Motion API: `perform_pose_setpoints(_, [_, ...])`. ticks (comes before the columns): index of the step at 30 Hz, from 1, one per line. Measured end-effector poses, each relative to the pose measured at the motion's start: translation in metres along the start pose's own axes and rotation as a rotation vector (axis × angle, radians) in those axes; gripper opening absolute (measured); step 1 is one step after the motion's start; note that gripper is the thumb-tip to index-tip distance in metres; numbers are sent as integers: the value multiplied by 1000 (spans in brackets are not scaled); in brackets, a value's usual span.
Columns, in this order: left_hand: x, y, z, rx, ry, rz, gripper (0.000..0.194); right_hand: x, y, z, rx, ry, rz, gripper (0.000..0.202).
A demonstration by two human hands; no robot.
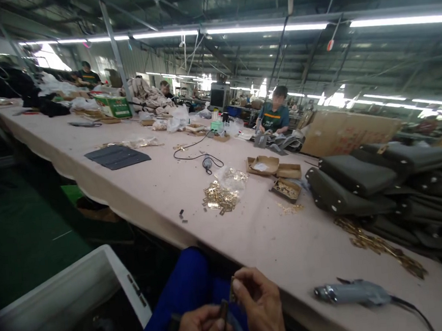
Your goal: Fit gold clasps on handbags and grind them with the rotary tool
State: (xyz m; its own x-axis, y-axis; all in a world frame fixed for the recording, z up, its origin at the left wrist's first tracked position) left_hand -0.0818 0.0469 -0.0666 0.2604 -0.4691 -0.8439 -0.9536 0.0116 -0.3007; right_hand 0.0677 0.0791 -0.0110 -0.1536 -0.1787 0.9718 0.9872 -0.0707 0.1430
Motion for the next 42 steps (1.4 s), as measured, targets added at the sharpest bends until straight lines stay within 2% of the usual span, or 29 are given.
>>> perform_pose_setpoints(4, [-7, -10, -11, 46, -14, 66, 43, -4, -3, -20, -53, -75, 87, 33])
perform_pose_setpoints(9, [-6, -14, -12, 96, 3, 20, 39, -3, -5, -24, -44, -107, 174, 30])
perform_pose_setpoints(21, [-6, -13, -11, 180, -7, -51, 29, -12, -9, -30, -5, -135, 67, 30])
perform_pose_setpoints(42, [-7, -12, -12, 190, -4, -17, 26, -20, -11, -35, -7, -36, -20, 20])
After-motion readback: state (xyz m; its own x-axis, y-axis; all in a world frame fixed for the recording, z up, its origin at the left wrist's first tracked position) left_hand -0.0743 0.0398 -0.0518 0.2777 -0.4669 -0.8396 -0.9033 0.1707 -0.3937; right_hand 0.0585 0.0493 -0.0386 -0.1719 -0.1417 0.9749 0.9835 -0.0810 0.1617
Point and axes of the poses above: each hand's wrist, its own z-axis towards the middle knuckle, its own y-axis out of the back of the hand, x = y × z, the point moved 3 cm from there along z, towards the middle knuckle, and after that the axes turned 8 degrees about y, right-handed, at the moved point
